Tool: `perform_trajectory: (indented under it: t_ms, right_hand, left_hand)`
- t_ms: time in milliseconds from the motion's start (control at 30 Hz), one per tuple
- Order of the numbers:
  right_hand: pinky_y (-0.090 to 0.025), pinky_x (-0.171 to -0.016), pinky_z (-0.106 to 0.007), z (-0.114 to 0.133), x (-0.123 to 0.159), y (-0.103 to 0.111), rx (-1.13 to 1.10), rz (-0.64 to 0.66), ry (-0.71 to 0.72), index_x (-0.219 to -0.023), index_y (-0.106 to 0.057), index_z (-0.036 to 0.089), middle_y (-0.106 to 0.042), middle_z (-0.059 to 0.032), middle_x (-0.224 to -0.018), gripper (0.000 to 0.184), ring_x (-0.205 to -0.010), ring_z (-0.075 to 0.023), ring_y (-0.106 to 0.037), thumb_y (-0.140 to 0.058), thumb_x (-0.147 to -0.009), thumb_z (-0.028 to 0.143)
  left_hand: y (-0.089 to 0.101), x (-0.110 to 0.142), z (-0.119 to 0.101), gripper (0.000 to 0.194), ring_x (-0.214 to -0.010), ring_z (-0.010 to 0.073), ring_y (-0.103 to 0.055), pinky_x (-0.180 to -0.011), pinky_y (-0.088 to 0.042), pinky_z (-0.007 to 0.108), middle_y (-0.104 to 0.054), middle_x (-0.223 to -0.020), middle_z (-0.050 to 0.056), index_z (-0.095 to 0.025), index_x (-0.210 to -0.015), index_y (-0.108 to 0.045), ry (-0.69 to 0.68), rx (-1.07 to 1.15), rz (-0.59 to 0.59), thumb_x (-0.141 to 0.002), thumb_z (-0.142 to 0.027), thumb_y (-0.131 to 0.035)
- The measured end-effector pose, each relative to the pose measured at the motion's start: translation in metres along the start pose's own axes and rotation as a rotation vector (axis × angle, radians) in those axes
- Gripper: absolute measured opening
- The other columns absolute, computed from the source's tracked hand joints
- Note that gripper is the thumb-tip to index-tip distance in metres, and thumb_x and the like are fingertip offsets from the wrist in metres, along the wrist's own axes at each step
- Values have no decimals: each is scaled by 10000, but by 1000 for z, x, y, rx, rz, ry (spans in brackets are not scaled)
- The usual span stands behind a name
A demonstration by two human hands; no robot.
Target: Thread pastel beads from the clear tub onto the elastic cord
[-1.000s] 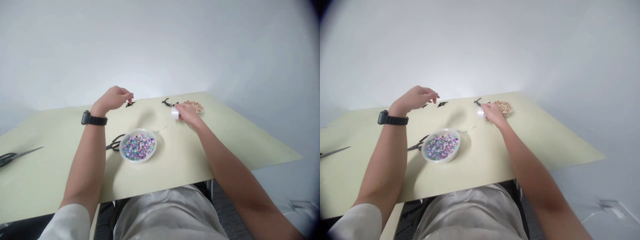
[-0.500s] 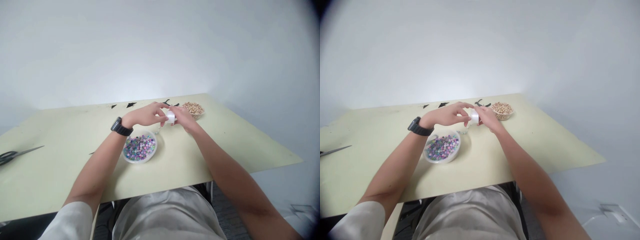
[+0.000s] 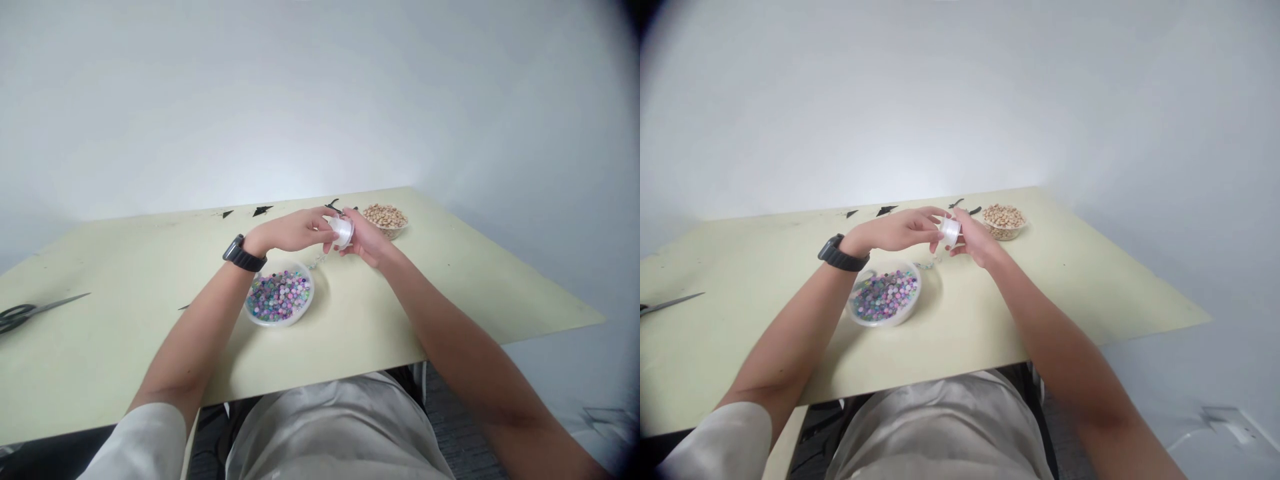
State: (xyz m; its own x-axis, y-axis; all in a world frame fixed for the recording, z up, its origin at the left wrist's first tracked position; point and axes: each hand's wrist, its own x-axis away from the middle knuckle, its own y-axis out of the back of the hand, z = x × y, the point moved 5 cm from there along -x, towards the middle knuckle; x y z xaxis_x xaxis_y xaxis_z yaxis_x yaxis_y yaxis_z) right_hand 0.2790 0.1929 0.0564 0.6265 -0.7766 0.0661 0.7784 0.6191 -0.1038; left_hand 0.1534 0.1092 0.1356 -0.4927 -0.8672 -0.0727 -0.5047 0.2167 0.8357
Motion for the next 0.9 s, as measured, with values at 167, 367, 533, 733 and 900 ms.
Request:
perform_trajectory:
  t_ms: [167,367,533,733,900]
  right_hand:
    - [-622,-688,-328,11,12,-11,-80,171,68,-1095,-624,202,-724,-95,-938,462,-776,-193,-671,-468,-1002,627]
    - [-612,-1012,-445,16,22,-11,-62,332,86,-1370,-486,273,-687,-71,-1242,557,-1102,-221,-707,-757,-893,369]
    - [-609,-1042,-469,17,19,-4,118,286,211,-1500,-392,380,-534,-63,-1495,794,-1183,-225,-676,-819,-831,370]
    - [-659,-894,-403,26,21,-3,468,123,549,-1429,-549,374,-501,-42,-1525,688,-1205,-257,-639,-826,-799,392]
    - [-646,-925,-436,28,25,-8,577,9,677,-1368,-596,343,-604,-33,-1420,593,-1198,-267,-646,-778,-804,349]
  left_hand:
    - [8,2,6,436,-884,154,-632,-792,-442,311,-608,-1385,28,-173,-741,-722,16,-7,-72,-991,-440,-484]
    - [19,7,12,442,-999,182,-619,-895,-448,293,-669,-1188,46,-171,-734,-677,-15,38,-108,-1000,-462,-476]
    - [25,13,23,415,-844,145,-568,-833,-460,290,-649,-1000,53,-170,-748,-640,4,177,-126,-1003,-461,-491]
    - [25,16,25,417,-858,152,-560,-827,-461,305,-665,-1027,61,-169,-735,-625,-5,218,-62,-1000,-465,-495]
    - [26,17,23,378,-1070,198,-610,-924,-489,315,-671,-1276,79,-171,-751,-620,10,292,-43,-967,-468,-535]
